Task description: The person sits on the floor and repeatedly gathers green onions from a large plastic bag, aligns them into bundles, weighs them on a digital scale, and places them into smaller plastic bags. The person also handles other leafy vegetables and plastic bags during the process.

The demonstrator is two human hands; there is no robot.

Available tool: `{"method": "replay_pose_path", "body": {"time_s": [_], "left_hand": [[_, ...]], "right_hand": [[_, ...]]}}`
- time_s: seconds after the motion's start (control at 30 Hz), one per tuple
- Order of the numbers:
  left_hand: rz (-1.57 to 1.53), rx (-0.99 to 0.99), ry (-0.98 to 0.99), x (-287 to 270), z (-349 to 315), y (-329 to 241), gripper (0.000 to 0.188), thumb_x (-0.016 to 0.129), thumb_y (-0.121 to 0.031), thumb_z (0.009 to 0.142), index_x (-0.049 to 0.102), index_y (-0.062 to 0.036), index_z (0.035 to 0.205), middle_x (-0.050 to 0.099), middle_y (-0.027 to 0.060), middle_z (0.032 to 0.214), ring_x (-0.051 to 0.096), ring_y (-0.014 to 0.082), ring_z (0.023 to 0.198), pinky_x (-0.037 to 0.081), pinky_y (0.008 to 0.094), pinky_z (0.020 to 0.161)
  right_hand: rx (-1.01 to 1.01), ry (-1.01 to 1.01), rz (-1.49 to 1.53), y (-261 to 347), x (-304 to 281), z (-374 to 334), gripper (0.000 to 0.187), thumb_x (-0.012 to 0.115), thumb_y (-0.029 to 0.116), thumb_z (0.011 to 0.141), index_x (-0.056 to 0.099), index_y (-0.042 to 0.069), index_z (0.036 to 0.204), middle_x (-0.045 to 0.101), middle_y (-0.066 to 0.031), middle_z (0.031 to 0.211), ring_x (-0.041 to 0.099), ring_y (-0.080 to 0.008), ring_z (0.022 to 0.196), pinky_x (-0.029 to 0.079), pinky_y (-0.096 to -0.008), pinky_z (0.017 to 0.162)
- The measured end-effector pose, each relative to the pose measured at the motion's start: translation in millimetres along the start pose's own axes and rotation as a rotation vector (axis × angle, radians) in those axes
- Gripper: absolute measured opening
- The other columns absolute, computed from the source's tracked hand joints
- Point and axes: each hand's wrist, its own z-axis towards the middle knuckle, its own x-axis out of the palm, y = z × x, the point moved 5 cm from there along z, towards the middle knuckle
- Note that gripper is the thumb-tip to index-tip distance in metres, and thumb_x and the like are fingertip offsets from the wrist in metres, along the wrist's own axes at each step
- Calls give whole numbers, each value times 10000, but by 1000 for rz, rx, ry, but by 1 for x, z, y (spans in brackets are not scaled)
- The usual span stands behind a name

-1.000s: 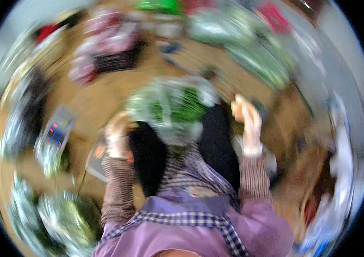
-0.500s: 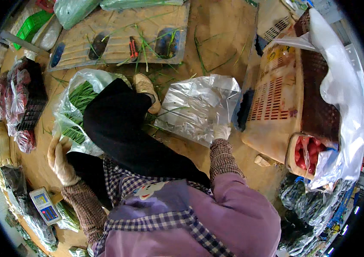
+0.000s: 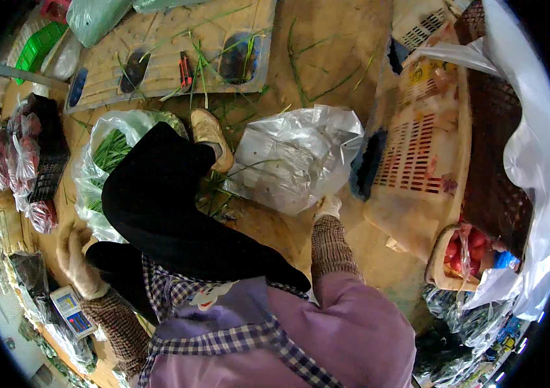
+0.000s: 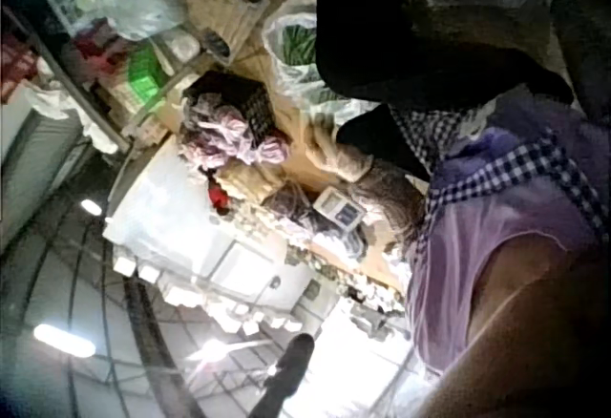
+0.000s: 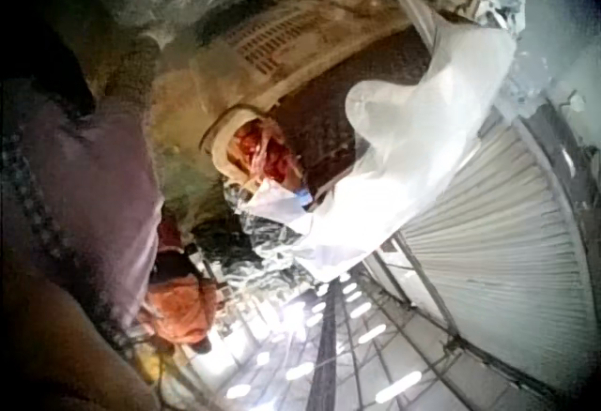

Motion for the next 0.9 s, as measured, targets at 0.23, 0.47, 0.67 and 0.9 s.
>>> {"method": "replay_pose_path", "body": {"time_s": [0.23,0.47,0.67,0.9], "left_hand": [[628,784,712,217,-65,-90,918,717,-257,592,215,-40,1329,315,175,1306,277,363,1221,242,415,1000],[-1073,-6,882,179,26,-129,243,540,-259,814,581,-55,939,564,145,1031,556,283,902,453,372,790],[845,810,505,201,-2,-96,608,682,-239,647,445,-33,1168,485,155,1125,427,300,1082,349,343,924],[-655,98,573,238,0,-85,520,641,-2,714,440,-11,1193,435,94,1217,442,186,1074,366,274,906]], "right_hand": [[-322,287,2010,232,-193,-57,122,524,85,815,552,34,922,550,-38,787,527,-99,739,431,-228,609],[-838,421,1986,257,-307,-59,365,484,259,869,483,-15,1110,543,-134,1060,553,-174,886,467,-293,724],[-1020,220,2709,306,-252,-53,372,500,309,832,504,11,1055,524,-109,998,498,-208,978,415,-334,823],[-669,643,1987,364,-212,-90,549,486,276,837,309,-3,1276,412,-102,1237,397,-218,1147,327,-320,960]]}}
